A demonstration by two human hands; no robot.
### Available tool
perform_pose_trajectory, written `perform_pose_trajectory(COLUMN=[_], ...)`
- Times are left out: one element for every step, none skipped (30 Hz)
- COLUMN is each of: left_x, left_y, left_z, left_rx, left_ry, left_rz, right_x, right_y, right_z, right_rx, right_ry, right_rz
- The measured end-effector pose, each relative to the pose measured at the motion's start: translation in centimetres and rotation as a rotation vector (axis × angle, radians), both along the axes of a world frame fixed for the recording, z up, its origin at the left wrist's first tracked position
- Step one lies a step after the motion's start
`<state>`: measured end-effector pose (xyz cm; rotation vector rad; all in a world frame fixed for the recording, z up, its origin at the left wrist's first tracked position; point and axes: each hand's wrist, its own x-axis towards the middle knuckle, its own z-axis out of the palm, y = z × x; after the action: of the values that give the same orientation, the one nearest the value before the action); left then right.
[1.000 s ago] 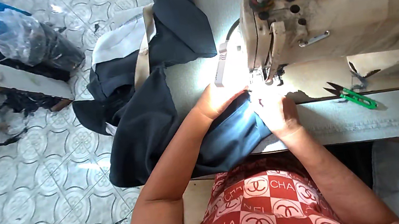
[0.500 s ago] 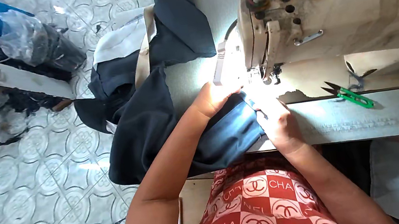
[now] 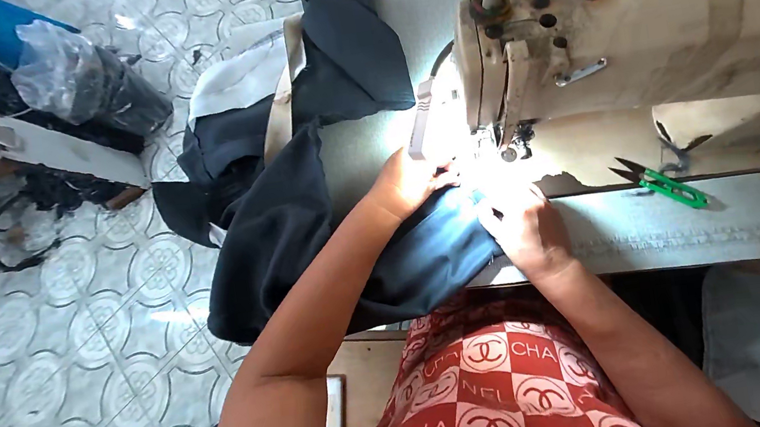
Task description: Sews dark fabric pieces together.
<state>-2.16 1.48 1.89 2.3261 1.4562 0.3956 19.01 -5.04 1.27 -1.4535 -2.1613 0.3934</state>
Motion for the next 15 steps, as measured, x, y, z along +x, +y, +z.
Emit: perform_pose_trajectory(left_x=[0.1, 0.2, 0.3, 0.4, 0.6, 0.7, 0.8, 0.8, 0.8, 0.8, 0.6, 0.3, 0.0, -0.3, -0.4], left_y=[0.1, 0.2, 0.4, 0.5, 0.7, 0.9, 1.0, 1.2, 1.4, 1.5, 1.5, 1.5, 1.5, 1.6, 1.5], left_z=[0.0, 0.0, -0.1, -0.2, 0.0, 0.2, 0.3, 0.4, 0.4, 0.4, 0.5, 0.5, 0.4, 0.4, 0.6], left_rx=[-0.007, 0.005, 0.013, 0.013, 0.007, 0.001, -0.01, -0.041, -0.065, -0.084, -0.086, -0.084, -0.089, -0.116, -0.172], left_ry=[-0.017, -0.02, -0.014, -0.021, -0.003, 0.025, 0.049, 0.071, 0.071, 0.061, 0.031, -0.03, -0.109, -0.174, -0.212], left_rz=[0.007, 0.003, 0.001, 0.006, 0.01, 0.01, 0.007, 0.006, -0.001, -0.023, -0.06, -0.111, -0.162, -0.189, -0.188], right_x=[-0.1, -0.2, -0.2, -0.2, -0.2, -0.3, -0.3, -0.4, -0.5, -0.6, -0.6, -0.6, -0.5, -0.4, -0.3], right_y=[0.2, 0.3, 0.3, 0.3, 0.2, 0.2, 0.1, -0.1, -0.2, -0.3, -0.3, -0.3, -0.3, -0.3, -0.2], right_z=[0.2, 0.3, 0.4, 0.4, 0.5, 0.7, 0.7, 0.7, 0.7, 0.7, 0.7, 0.7, 0.7, 0.6, 0.3], right_rx=[-0.042, -0.078, -0.116, -0.167, -0.215, -0.255, -0.275, -0.278, -0.265, -0.248, -0.234, -0.219, -0.205, -0.194, -0.203], right_ry=[0.023, 0.036, 0.037, 0.032, 0.015, -0.01, -0.023, -0.03, -0.034, -0.036, -0.034, -0.03, -0.013, 0.02, 0.093], right_rz=[-0.025, -0.049, -0.071, -0.088, -0.105, -0.121, -0.131, -0.14, -0.144, -0.143, -0.135, -0.126, -0.118, -0.108, -0.096])
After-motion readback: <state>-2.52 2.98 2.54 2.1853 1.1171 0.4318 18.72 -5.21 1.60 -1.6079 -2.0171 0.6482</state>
